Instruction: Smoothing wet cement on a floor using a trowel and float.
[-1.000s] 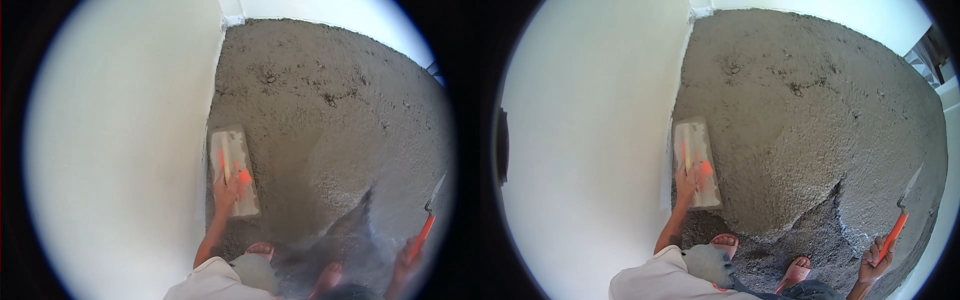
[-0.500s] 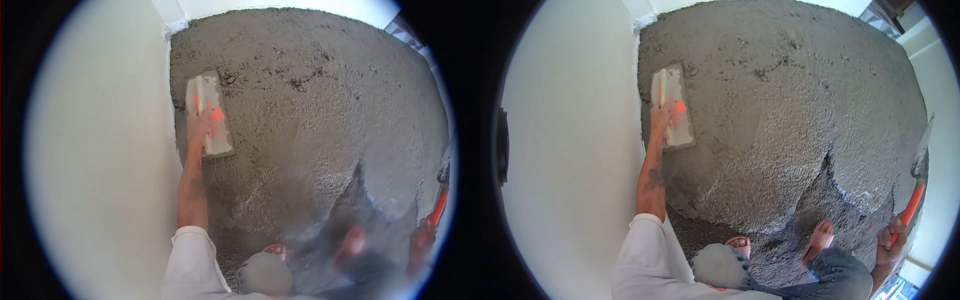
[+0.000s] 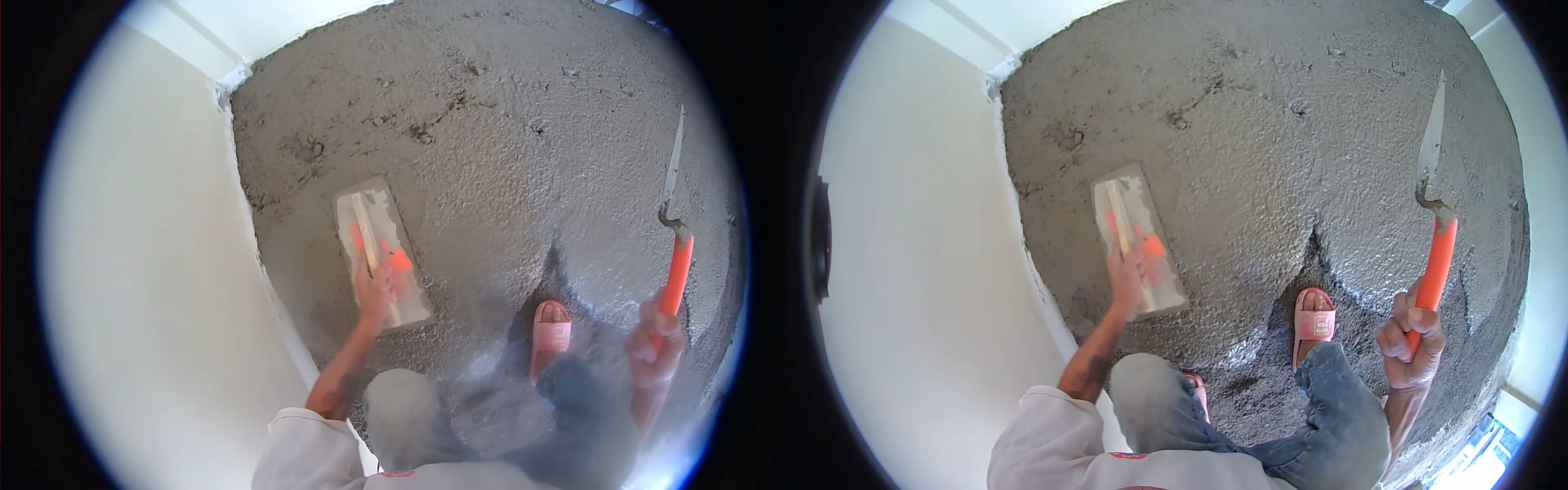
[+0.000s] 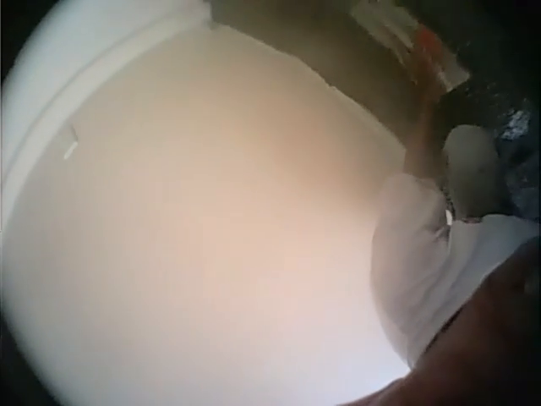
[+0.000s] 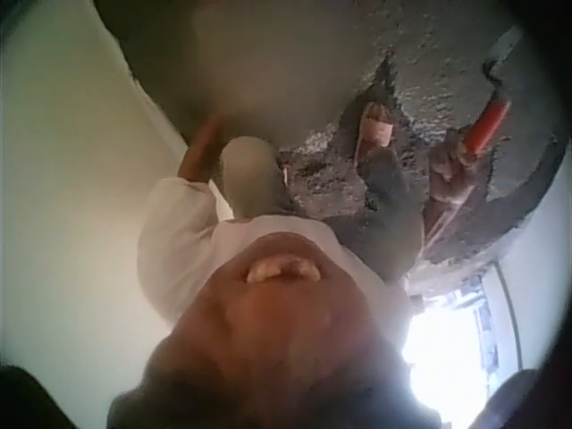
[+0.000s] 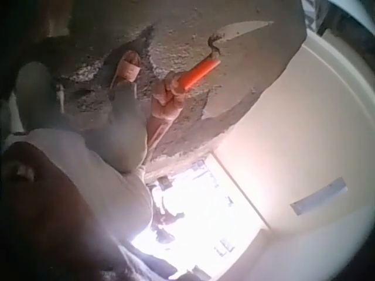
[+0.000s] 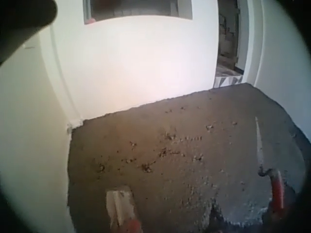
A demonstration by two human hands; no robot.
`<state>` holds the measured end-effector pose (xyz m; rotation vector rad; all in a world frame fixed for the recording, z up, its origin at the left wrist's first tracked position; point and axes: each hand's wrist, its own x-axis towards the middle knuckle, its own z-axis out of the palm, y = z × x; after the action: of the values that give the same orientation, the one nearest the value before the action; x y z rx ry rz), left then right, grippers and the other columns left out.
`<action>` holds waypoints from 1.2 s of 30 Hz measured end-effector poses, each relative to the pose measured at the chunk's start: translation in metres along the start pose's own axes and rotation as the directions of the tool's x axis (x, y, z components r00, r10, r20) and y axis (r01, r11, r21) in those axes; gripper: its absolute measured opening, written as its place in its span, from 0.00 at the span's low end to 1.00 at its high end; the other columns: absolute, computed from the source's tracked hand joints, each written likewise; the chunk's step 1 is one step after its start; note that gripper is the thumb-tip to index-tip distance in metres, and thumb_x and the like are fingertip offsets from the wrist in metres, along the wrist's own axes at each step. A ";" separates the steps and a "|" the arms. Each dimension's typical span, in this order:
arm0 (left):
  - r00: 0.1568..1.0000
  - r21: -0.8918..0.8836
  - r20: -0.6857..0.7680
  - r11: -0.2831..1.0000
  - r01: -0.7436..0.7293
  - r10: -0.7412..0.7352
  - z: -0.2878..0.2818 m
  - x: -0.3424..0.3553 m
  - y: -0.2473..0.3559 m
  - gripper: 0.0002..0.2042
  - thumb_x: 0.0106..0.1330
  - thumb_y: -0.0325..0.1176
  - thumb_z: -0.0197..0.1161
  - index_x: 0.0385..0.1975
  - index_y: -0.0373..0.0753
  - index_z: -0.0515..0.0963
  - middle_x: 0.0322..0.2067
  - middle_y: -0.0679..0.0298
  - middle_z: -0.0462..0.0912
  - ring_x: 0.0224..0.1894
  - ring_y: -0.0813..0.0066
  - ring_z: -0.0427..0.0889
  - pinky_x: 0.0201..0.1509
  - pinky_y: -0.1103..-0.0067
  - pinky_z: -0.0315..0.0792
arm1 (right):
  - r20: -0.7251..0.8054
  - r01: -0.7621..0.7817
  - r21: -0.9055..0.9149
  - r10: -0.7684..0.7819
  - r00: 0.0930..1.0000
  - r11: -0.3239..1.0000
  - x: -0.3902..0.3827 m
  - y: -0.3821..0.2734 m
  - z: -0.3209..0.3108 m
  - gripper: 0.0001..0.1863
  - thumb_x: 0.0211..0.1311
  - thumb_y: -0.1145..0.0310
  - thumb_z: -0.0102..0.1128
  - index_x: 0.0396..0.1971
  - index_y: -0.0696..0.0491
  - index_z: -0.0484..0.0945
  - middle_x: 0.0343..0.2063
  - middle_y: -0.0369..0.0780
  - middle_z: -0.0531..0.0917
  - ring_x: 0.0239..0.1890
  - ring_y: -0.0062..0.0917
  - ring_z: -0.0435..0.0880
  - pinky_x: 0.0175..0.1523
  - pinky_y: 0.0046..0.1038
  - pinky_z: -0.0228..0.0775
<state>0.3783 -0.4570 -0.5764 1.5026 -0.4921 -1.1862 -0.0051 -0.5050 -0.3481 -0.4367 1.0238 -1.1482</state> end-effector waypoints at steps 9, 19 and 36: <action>0.960 -0.406 -0.278 0.901 -0.156 0.041 0.137 0.069 0.008 0.30 0.59 0.28 0.47 0.63 0.47 0.46 0.15 0.70 0.60 0.09 0.82 0.57 0.09 0.81 0.58 | -0.034 0.031 0.151 -0.026 0.999 0.988 -0.004 -0.027 -0.033 0.14 0.51 0.77 0.54 0.32 0.53 0.58 0.15 0.32 0.61 0.05 0.11 0.52 0.08 0.19 0.42; 0.964 -0.301 -0.259 0.944 -0.136 0.056 0.182 0.160 0.041 0.17 0.63 0.34 0.51 0.50 0.39 0.60 0.13 0.69 0.61 0.07 0.80 0.59 0.07 0.79 0.56 | -0.275 0.046 0.307 0.043 0.961 0.951 -0.010 -0.044 -0.065 0.14 0.52 0.75 0.54 0.34 0.53 0.58 0.15 0.33 0.61 0.05 0.13 0.55 0.09 0.20 0.45; 0.997 -0.147 0.052 0.988 -0.045 0.053 0.227 0.207 0.046 0.21 0.63 0.36 0.52 0.56 0.41 0.59 0.13 0.72 0.61 0.08 0.82 0.59 0.07 0.81 0.55 | -0.365 0.127 0.307 -0.006 0.931 0.943 -0.010 -0.064 -0.082 0.13 0.48 0.76 0.53 0.32 0.53 0.59 0.14 0.34 0.60 0.04 0.15 0.53 0.08 0.21 0.43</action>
<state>0.2804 -0.7510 -0.5946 1.3288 -0.4670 -1.2020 -0.1087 -0.5047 -0.3372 0.0080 1.1110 -1.4663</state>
